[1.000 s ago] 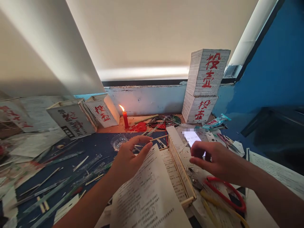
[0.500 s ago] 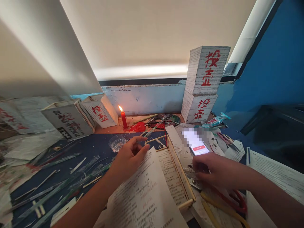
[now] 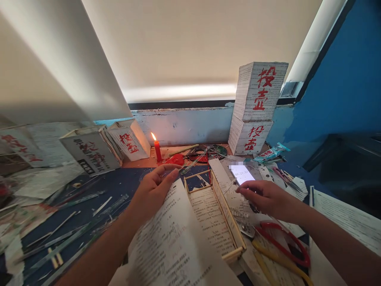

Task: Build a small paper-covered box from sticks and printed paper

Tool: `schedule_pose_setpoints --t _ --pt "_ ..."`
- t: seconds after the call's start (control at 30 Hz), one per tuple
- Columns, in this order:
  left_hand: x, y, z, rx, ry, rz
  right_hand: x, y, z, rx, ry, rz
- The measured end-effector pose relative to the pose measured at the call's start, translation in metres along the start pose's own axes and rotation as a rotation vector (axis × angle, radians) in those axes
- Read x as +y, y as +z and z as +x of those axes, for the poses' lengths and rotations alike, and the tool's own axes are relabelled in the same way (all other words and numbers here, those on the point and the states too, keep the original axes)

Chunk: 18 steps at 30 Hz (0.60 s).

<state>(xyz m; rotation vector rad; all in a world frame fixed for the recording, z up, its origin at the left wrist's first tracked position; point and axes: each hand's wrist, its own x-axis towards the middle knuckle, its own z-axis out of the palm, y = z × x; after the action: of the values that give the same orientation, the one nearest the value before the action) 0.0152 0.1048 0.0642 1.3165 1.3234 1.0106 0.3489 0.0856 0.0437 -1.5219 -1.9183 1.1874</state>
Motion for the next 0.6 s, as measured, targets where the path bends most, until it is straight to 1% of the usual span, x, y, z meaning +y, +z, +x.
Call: schedule_pose_setpoints --t 0.13,0.27,0.37,0.43,0.5,0.6 --pt "0.009 -0.011 0.002 -0.045 -0.052 -0.042 0.011 -0.001 0.006 0.088 0.013 0.085" --pt "0.004 -0.015 0.002 -0.138 -0.129 -0.004 0.008 -0.006 0.011 0.148 -0.008 0.197" --pt "-0.005 -0.018 0.0 -0.218 -0.172 0.05 -0.003 -0.015 0.016 0.18 -0.051 0.239" --pt "-0.011 -0.021 -0.002 -0.251 -0.18 0.085 -0.014 -0.022 0.021 0.172 -0.09 0.241" --pt "-0.017 -0.023 -0.005 -0.256 -0.162 0.133 -0.026 -0.029 0.028 0.15 -0.138 0.226" --pt "-0.023 -0.024 -0.01 -0.238 -0.097 0.245 -0.047 -0.034 0.044 0.132 -0.219 0.16"
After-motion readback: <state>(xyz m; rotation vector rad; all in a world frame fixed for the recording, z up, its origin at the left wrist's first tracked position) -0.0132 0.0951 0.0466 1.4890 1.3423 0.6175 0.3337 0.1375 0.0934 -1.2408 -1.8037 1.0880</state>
